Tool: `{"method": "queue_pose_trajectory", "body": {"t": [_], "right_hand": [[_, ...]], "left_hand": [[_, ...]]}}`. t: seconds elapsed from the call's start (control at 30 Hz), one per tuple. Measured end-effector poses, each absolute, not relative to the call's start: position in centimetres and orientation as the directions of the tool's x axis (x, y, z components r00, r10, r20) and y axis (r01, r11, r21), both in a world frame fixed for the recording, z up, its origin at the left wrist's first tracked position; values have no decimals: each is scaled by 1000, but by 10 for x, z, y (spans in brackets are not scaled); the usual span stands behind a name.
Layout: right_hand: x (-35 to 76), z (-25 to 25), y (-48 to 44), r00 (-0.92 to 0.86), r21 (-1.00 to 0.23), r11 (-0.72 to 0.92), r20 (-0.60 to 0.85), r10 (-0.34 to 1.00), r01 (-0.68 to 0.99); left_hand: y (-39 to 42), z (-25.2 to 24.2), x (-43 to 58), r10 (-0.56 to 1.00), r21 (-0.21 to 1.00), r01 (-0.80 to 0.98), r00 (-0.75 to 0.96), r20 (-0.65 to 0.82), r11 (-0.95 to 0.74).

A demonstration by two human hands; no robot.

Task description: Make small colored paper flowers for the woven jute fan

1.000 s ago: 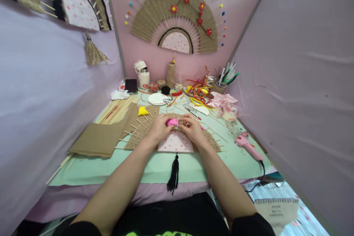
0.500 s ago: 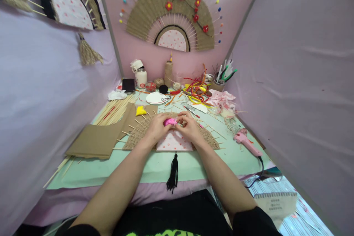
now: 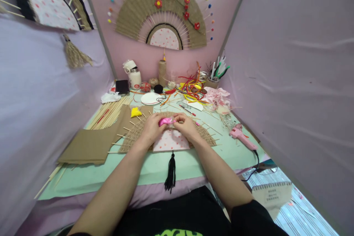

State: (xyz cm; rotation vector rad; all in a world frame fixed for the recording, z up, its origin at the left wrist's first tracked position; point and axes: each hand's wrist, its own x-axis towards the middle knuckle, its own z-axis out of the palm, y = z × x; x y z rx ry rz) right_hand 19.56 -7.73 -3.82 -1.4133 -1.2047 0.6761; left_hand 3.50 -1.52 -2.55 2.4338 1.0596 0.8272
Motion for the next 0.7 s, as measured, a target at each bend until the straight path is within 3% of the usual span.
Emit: {"method": "queue_pose_trajectory", "body": {"t": [0.1,0.2,0.33,0.47,0.53,0.7], "right_hand": [[200,-40,-75,350,-996,88,88,933,16],[202,-40,-75,310,-986,151,124,943,-64],[197,-34,-81,297,-950,288,312,902,125],[189,-28,-87,196,-864,383,458,867,326],[185,-26,-89,136,-807,431,519,844,403],[184,-28,-90,135,-751,473,587,799,461]], "left_hand": [[-13,-29,33,763,488,591,552,335,-642],[-13,-30,33,770,497,589,522,367,-637],[-20,-23,37,802,707,396,413,432,-585],[-27,-20,43,813,946,88,540,219,-313],[-28,-23,45,819,971,0,538,202,-240],[-24,-26,43,884,964,-43,390,258,-262]]}}
